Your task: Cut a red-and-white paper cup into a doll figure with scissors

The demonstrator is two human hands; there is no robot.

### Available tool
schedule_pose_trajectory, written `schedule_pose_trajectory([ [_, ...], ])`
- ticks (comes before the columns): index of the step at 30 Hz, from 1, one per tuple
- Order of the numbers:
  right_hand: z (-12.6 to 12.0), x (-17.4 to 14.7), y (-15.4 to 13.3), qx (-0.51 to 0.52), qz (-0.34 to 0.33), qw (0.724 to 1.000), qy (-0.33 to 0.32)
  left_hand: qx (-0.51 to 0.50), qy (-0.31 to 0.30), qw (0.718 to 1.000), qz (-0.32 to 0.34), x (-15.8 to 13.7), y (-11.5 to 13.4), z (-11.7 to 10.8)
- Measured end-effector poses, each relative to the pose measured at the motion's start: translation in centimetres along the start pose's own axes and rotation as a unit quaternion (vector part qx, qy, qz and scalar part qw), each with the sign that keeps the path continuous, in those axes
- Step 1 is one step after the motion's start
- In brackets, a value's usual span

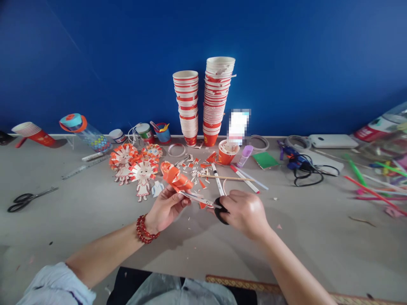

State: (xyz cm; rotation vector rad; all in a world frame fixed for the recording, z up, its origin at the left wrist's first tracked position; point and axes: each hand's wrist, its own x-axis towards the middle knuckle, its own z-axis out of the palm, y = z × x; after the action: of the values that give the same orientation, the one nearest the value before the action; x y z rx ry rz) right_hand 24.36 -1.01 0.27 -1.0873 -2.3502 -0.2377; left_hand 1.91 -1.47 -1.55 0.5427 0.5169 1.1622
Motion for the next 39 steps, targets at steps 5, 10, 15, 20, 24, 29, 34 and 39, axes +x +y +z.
schedule_pose_trajectory([
  [5,-0.06,0.15,0.09,0.037,0.027,0.998,-0.031,-0.007,-0.003,1.0,0.002,0.07,0.0,-0.07],
  [10,-0.37,0.22,0.25,0.064,0.024,0.995,-0.075,0.005,-0.004,1.0,0.009,0.18,0.08,-0.31],
  [15,-0.53,0.14,0.35,0.069,0.016,0.995,-0.066,0.016,-0.02,1.0,0.015,0.3,-0.03,-0.58],
  [20,-0.57,0.11,0.32,0.062,0.006,0.996,-0.063,0.018,-0.028,0.999,0.015,0.35,-0.27,-0.8],
  [24,-0.58,0.08,0.31,0.052,0.007,0.996,-0.067,0.026,-0.021,0.999,0.012,0.29,-0.24,-0.7],
  [29,-0.51,0.1,0.4,0.061,0.006,0.996,-0.071,0.019,-0.004,1.0,0.006,0.3,-0.13,-0.38],
  [34,-0.41,0.08,0.35,0.052,0.006,0.997,-0.062,0.024,0.004,1.0,0.001,0.28,-0.15,-0.23],
  [39,-0.41,0.1,0.2,0.041,-0.001,0.998,-0.047,0.023,0.008,1.0,-0.008,0.19,-0.1,-0.08],
])
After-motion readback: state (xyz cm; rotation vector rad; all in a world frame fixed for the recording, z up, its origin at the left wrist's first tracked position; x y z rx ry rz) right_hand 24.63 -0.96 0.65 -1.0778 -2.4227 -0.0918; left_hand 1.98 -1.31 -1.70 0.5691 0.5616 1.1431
